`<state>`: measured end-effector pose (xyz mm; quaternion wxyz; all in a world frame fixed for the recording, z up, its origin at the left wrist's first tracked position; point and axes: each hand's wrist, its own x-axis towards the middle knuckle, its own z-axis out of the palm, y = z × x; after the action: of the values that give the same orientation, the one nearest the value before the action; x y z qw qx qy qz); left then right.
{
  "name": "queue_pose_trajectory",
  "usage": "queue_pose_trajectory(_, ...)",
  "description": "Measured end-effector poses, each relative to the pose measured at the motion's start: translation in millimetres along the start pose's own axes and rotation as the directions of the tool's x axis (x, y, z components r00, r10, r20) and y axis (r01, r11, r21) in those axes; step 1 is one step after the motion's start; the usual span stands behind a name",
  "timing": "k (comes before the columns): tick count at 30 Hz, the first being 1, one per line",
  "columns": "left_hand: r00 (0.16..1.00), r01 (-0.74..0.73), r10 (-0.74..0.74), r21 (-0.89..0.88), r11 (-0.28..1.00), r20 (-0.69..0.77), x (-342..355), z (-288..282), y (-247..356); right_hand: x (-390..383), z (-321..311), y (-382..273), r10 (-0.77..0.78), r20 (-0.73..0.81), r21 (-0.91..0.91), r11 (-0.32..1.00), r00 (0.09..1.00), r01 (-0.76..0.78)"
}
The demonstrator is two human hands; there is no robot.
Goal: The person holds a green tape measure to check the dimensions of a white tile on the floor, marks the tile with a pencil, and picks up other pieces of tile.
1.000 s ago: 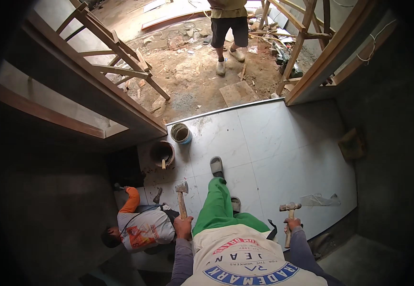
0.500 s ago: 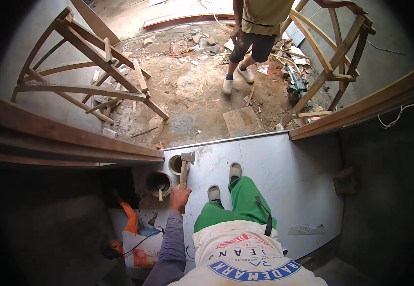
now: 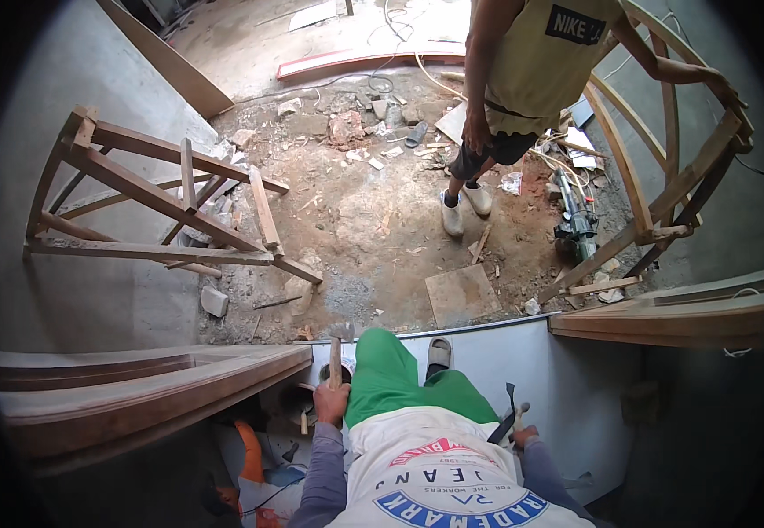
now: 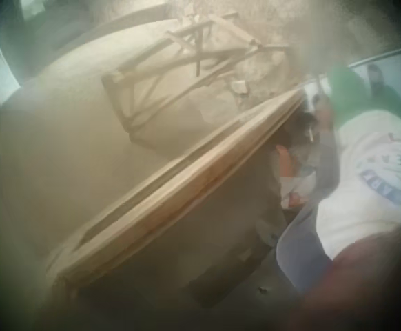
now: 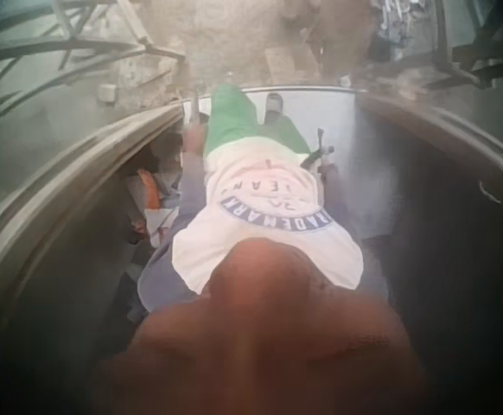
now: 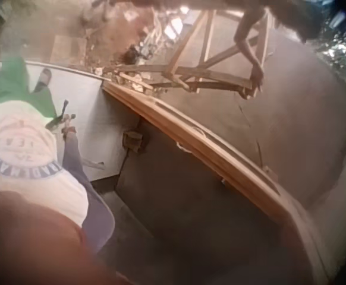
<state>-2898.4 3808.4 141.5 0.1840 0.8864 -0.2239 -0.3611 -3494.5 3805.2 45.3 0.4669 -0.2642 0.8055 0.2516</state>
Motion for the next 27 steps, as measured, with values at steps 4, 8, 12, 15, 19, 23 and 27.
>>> queue_pose_trajectory(4,0.997,0.009,-0.018,-0.125,0.992,-0.070,102.9,-30.7,36.4,-16.8,-59.0,-139.5,-0.015,-0.104,0.196,0.980,0.994,0.036)
queue_pose_trajectory(8,0.986,0.117,-0.135,-0.170,0.978,-0.096,213.9,-45.5,101.1,-11.1,-90.3,-259.8,-0.108,-0.297,0.046,0.991,0.949,0.127)
queue_pose_trajectory(12,0.980,0.062,-0.103,-0.232,0.971,-0.171,372.5,-75.2,98.5,-63.9,-49.9,-403.9,-0.085,-0.185,-0.168,0.984,0.979,0.054)
queue_pose_trajectory(15,0.994,0.084,-0.091,-0.110,0.990,-0.059,483.1,-83.6,149.5,-46.5,-40.2,-433.2,-0.158,-0.187,-0.497,0.867,0.970,0.045)
queue_pose_trajectory(19,0.971,0.237,-0.229,-0.182,0.954,0.068,570.9,-130.3,178.3,-92.4,-8.0,-528.4,-0.039,-0.146,-0.468,0.883,0.989,-0.035)
queue_pose_trajectory(23,0.962,0.273,-0.268,-0.086,0.958,0.057,630.0,-149.9,198.9,-129.9,-16.8,-619.7,0.020,-0.185,-0.398,0.913,0.983,-0.093)
queue_pose_trajectory(27,0.950,0.300,-0.286,-0.114,0.947,0.128,676.8,-161.5,237.1,-139.9,-34.5,-691.6,0.058,-0.217,-0.332,0.934,0.974,-0.130)
